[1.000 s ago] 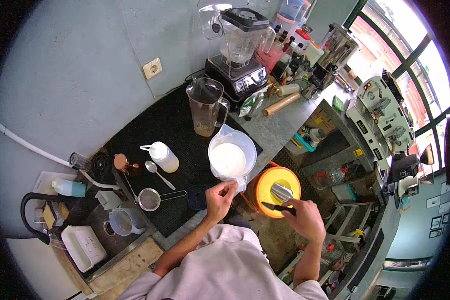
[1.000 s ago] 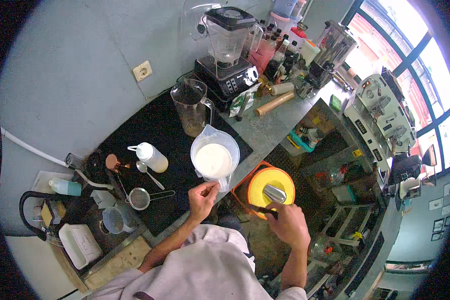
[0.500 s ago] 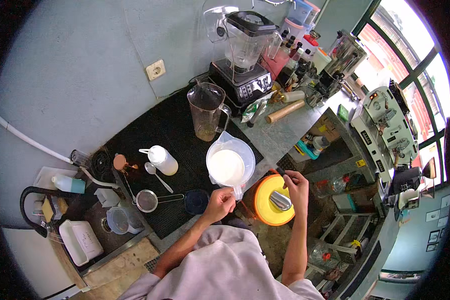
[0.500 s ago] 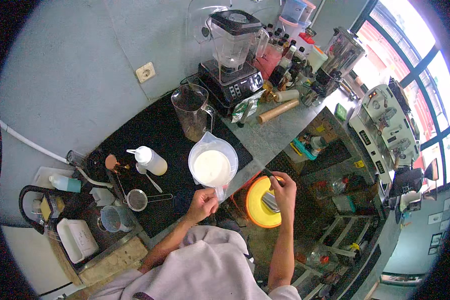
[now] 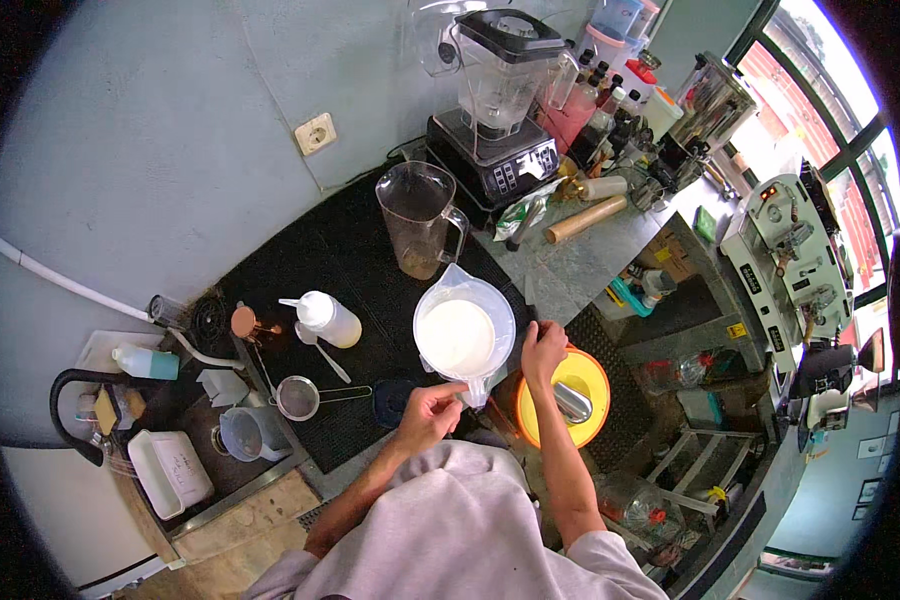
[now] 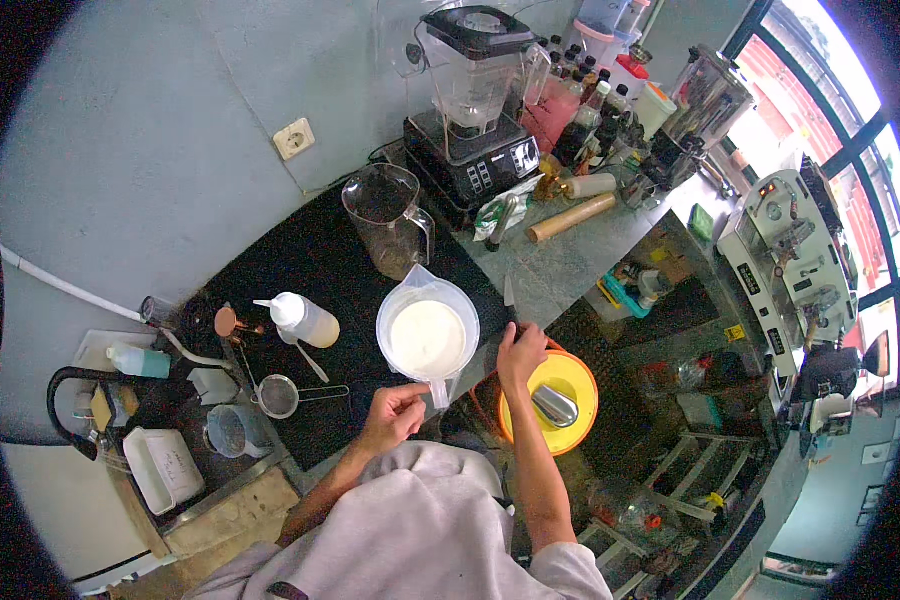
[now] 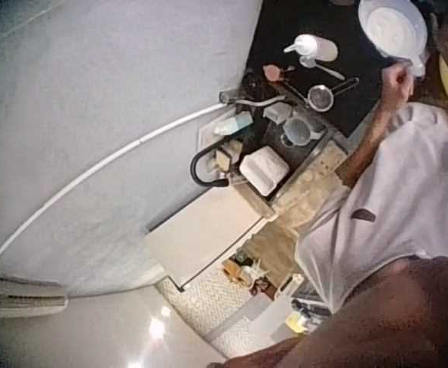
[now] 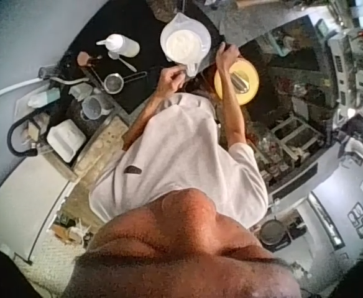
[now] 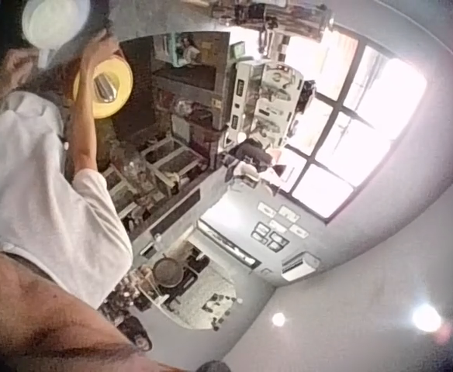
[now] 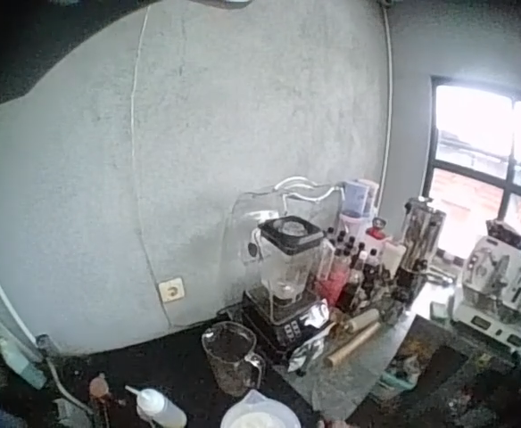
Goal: Prepare a pitcher of milk, store it in the fridge, wash a cleaning cloth in the sink, and then wipe down the espresso machine.
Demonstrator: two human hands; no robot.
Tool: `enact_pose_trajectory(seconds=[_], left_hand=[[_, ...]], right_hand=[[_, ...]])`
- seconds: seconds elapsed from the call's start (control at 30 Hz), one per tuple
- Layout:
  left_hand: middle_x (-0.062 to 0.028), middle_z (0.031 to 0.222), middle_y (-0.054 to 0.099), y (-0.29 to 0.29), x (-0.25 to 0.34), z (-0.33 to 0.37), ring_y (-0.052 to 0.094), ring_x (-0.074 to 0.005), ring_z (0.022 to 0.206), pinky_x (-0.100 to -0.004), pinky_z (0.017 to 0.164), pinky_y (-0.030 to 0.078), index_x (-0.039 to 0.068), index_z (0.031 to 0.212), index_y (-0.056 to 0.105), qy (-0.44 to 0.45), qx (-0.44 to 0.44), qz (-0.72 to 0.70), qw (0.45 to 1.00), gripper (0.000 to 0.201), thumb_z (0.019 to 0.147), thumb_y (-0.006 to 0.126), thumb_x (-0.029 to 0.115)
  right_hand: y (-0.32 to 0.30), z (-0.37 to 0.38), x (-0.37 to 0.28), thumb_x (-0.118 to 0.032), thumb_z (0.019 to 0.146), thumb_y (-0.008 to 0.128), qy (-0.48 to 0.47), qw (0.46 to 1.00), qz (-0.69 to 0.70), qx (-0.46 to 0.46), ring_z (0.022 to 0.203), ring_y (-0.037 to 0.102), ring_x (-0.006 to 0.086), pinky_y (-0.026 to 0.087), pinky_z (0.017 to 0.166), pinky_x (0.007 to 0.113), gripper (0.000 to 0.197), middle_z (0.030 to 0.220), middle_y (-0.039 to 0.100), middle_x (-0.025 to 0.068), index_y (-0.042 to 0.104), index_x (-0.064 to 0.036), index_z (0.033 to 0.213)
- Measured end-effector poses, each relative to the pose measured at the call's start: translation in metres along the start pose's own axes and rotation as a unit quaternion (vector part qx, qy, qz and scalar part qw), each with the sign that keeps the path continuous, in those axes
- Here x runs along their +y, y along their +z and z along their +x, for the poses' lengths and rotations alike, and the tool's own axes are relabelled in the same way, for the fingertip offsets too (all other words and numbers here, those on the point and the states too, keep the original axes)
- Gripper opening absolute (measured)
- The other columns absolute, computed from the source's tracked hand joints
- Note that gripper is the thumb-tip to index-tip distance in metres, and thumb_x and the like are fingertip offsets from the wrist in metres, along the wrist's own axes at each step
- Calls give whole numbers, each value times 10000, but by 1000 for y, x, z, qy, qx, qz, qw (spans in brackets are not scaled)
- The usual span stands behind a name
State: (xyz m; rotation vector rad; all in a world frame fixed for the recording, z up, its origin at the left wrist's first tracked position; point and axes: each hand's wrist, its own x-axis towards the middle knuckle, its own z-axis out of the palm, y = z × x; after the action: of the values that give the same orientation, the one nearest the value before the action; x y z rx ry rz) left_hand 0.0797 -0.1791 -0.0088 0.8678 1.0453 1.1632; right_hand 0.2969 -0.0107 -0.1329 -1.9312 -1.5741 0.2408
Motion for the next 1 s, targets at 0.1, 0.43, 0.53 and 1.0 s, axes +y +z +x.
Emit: enact_pose_trajectory(seconds=[0.1, 0.43, 0.53, 1.0], left_hand=[[31, 646, 597, 1, -2, -1, 474, -20, 520, -210, 489, 393, -43, 1208, 680, 52, 2, 98, 994, 310, 915, 710, 53], [10, 517, 539, 22, -6, 5, 440, -21, 477, -241, 465, 363, -28, 950, 694, 111, 89, 200, 969, 220, 840, 829, 107], [10, 516, 539, 23, 7, 4, 440, -25, 478, -241, 465, 362, -19, 926, 702, 120, 89, 237, 960, 207, 836, 835, 111], [-10, 544, 583, 21, 2, 0, 467, -39, 482, -253, 479, 399, 8, 959, 733, 130, 109, 245, 954, 234, 822, 854, 155]], right_hand=[[1, 3, -6, -268, 952, 677, -62, 997, -25, 49, 952, 631, 355, 472, 839, 488, 273, 962, 675, 174, 658, -1, 1003], [13, 47, -1, -257, 965, 674, -5, 993, 115, 28, 899, 645, 401, 496, 777, 482, 254, 966, 666, 192, 663, -5, 992], [15, 66, 0, -302, 969, 656, -15, 999, 29, 7, 985, 630, 387, 474, 836, 505, 284, 1042, 652, 171, 671, -28, 1045], [-156, -58, -66, -144, 948, 702, 241, 743, 473, -408, 739, 579, 66, 472, 663, 224, 169, 841, 664, -16, 733, -15, 1053]])
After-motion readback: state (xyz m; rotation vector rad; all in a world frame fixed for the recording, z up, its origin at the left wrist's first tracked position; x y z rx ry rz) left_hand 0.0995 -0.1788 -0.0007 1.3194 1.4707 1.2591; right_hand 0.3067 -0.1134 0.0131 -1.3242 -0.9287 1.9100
